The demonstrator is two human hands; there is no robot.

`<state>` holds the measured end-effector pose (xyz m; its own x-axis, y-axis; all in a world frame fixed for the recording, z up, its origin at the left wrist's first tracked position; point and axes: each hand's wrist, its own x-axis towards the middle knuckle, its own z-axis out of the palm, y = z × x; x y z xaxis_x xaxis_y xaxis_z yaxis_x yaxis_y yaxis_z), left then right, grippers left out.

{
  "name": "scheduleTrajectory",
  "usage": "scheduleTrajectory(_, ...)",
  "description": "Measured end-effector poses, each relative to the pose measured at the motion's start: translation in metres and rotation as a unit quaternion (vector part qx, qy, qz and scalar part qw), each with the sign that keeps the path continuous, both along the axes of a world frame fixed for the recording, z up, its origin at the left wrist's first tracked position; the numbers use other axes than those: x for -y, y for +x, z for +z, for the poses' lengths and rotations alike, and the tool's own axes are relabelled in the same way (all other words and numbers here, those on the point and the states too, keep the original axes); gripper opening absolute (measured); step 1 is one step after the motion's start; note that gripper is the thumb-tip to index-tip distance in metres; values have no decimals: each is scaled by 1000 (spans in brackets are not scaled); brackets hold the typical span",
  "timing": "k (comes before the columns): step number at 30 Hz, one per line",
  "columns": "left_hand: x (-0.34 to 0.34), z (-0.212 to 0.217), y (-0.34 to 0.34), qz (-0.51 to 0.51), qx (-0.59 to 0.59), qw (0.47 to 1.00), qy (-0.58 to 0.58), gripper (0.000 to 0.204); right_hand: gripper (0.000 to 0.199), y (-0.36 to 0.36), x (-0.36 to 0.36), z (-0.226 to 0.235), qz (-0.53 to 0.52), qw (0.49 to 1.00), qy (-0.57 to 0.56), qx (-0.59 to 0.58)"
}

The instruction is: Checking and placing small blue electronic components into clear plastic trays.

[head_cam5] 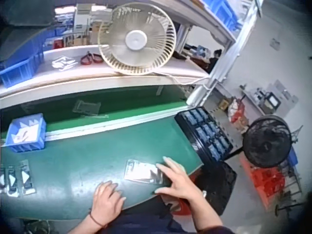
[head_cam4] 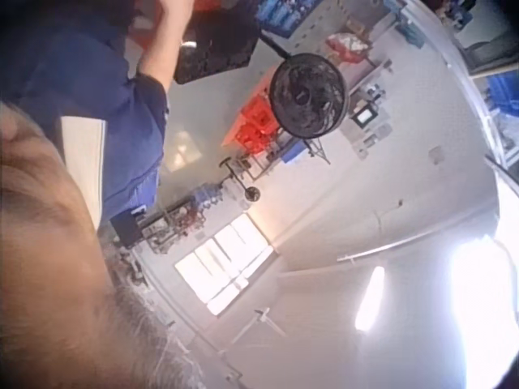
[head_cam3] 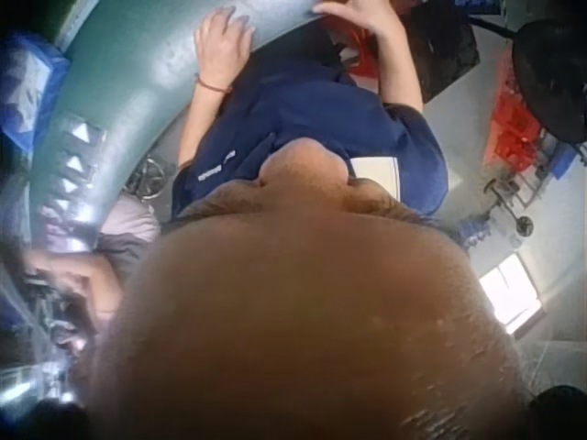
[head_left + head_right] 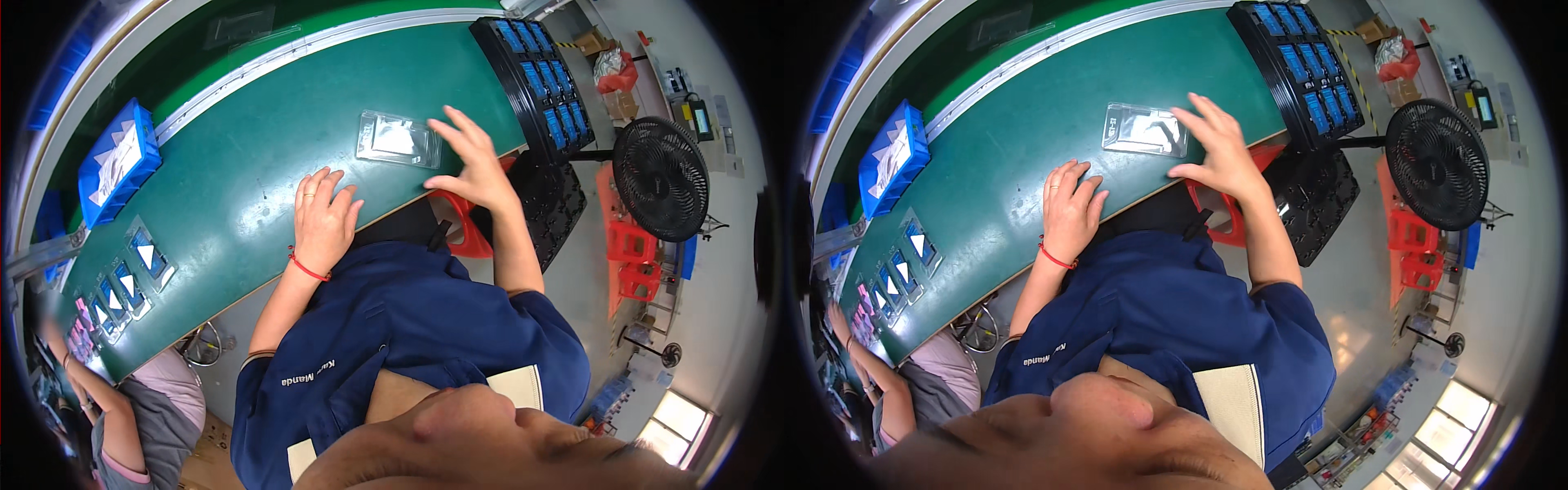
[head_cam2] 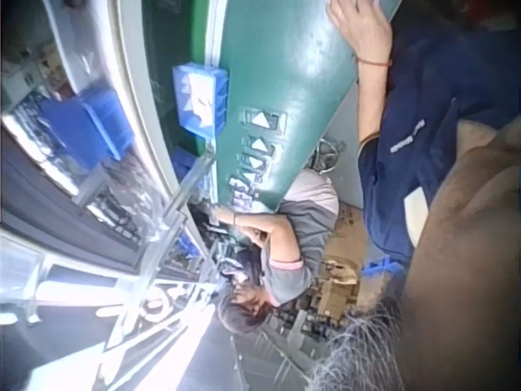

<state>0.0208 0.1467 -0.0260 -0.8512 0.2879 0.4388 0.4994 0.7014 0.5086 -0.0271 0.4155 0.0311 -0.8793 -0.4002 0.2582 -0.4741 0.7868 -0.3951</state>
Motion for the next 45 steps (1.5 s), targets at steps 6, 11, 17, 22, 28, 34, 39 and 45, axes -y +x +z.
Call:
scheduleTrajectory(6,4,8,0,0,32,997,72,21,60,-24,16,-35,30,991,-130,32)
scheduleTrajectory(11,-11,-4,-11,27,235,845,479,39,43,-26,37,-29,52,668,-614,417)
scheduleTrajectory(17,-2,-10,-41,-27,352,630,692,24,51,-21,59,-33,46,576,-607,546)
scheduleTrajectory(22,-5,-5,-42,-68,368,616,693,8,77,-14,66,-46,48,857,-433,275)
scheduleTrajectory(28,-3,0,-44,-73,373,665,643,12,85,-4,83,-47,6,855,-459,241)
scheduleTrajectory(34,16,-4,-74,-25,417,709,568,16,71,-13,79,-55,-218,947,-230,-49)
scheduleTrajectory(39,27,1,-98,158,296,915,225,30,78,-7,82,-61,-230,955,-158,-103)
scheduleTrajectory(45,86,-4,-206,58,-120,961,-244,41,85,17,84,-66,-94,993,-54,-43)
